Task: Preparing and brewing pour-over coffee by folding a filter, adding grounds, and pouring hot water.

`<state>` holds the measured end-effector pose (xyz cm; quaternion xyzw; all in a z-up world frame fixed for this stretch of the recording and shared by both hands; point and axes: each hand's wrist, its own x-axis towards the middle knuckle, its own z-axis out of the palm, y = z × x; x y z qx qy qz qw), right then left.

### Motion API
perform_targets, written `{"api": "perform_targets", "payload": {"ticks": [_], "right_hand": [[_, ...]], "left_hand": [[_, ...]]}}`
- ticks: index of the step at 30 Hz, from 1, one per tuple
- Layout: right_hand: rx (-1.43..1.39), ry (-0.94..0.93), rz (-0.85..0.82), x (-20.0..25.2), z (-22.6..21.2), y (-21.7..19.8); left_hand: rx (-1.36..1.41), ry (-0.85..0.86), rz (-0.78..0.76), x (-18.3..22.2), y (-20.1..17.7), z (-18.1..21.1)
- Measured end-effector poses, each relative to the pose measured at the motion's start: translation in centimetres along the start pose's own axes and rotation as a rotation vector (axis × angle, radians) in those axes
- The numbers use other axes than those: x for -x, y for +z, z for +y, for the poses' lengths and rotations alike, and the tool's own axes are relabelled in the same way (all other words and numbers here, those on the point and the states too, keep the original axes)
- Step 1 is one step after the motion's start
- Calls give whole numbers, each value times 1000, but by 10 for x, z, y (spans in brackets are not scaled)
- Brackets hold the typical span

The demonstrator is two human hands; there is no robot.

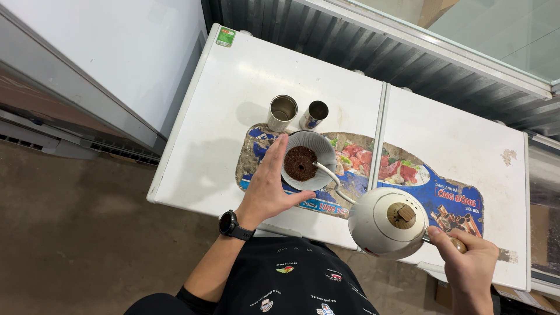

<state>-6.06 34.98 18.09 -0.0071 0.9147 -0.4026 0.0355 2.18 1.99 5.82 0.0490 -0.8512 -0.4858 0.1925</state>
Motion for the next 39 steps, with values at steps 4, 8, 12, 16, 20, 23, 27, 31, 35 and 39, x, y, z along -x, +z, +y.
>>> {"api": "perform_targets", "payload": {"ticks": [4, 8, 12, 16, 20, 23, 27, 31, 35, 39], "right_hand": [[-6, -1, 0, -2, 5, -1], [-10, 3, 3, -1, 2, -1], [-13, 14, 12, 1, -1, -1], [-22, 36, 13, 1, -3, -2], [-7, 13, 7, -1, -1, -3], [-8, 0, 4, -2, 3, -4], [-15, 8, 10, -3, 4, -5], [-22, 15, 12, -2, 4, -4], [-27, -1, 1, -2, -1, -4], [-11, -29, -6, -3, 2, -4]], "left_hand": [[-2, 3, -15, -1, -1, 0], [9, -34, -27, -1, -1, 0], [20, -12, -15, -1, -2, 0], [25, -21, -14, -1, -1, 0], [15, -37, -26, -1, -1, 0], [16, -29, -19, -1, -1, -1], [17, -20, -9, -1, -1, 0], [12, -18, -11, -2, -2, 1], [17, -38, -25, -2, -2, 1], [12, -45, -36, -2, -3, 2]]}}
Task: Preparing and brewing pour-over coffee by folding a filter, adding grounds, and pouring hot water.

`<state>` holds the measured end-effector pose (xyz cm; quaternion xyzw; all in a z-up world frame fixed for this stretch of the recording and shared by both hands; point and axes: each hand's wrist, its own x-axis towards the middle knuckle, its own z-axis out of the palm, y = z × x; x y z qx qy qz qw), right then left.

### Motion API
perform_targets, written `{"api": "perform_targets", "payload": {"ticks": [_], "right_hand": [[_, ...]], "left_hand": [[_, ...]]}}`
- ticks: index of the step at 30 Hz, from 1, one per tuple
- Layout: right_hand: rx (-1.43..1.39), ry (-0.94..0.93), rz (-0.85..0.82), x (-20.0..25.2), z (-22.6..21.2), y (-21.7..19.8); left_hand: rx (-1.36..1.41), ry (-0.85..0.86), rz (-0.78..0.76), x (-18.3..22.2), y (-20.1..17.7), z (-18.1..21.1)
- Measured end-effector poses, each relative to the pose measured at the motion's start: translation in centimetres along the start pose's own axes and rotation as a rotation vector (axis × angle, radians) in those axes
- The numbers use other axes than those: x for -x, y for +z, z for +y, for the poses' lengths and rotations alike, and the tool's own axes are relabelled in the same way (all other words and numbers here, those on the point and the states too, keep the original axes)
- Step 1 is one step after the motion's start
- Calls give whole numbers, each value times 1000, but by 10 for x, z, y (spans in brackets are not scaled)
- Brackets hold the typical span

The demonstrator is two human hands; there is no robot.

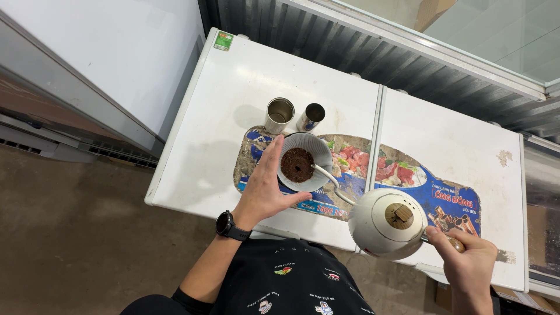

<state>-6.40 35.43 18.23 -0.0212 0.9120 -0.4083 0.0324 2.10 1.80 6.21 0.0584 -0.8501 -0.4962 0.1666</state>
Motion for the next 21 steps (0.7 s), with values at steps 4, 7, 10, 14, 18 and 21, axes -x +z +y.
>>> {"api": "perform_targets", "payload": {"ticks": [4, 7, 10, 14, 18, 21], "right_hand": [[17, 16, -4, 0, -6, 0], [27, 5, -2, -2, 1, -2], [46, -12, 3, -3, 6, -2], [73, -32, 3, -5, 9, -2], [82, -46, 3, -6, 9, -2], [96, -47, 1, -5, 5, -2]], "left_hand": [[4, 4, 8, 0, 0, 0], [7, 2, 1, 0, 0, 0], [7, 0, 3, 0, 0, 0], [9, 19, 13, 0, 1, -1], [13, 11, 5, 0, 0, -1], [8, 2, -7, -1, -1, 1]]}}
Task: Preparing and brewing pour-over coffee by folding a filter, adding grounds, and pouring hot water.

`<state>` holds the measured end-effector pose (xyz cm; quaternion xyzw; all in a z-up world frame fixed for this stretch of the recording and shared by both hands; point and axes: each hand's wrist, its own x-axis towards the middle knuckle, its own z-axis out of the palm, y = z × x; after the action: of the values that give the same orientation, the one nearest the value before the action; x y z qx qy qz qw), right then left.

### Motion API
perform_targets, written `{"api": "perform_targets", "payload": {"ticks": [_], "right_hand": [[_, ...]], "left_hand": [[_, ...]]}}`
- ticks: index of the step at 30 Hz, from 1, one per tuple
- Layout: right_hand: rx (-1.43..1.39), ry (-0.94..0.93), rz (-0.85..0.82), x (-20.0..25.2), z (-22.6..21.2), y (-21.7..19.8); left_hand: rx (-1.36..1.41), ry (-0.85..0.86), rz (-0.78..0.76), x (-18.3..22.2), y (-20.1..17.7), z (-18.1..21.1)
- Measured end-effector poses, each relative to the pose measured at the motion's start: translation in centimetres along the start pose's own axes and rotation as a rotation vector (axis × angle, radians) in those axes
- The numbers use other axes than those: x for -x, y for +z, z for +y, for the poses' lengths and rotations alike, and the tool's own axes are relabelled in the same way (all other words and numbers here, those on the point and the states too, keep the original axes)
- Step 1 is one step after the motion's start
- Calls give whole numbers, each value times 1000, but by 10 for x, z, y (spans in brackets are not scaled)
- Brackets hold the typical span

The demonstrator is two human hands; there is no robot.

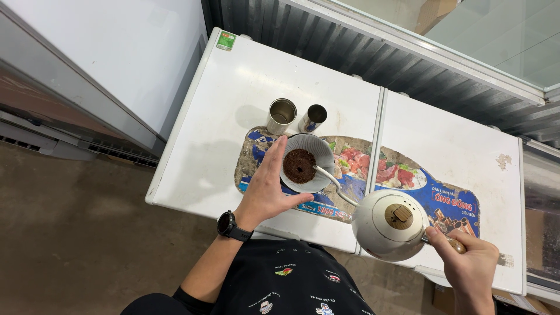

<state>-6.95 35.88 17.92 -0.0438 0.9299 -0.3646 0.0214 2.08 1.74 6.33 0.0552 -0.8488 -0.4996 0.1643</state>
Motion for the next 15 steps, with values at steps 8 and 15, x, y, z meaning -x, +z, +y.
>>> {"api": "perform_targets", "payload": {"ticks": [8, 15], "right_hand": [[11, 33, 0, 3, -7, -1], [72, 80, -15, 5, -17, -5]], "left_hand": [[5, 9, 5, 0, 0, 0], [10, -11, -11, 0, 0, 1]]}}
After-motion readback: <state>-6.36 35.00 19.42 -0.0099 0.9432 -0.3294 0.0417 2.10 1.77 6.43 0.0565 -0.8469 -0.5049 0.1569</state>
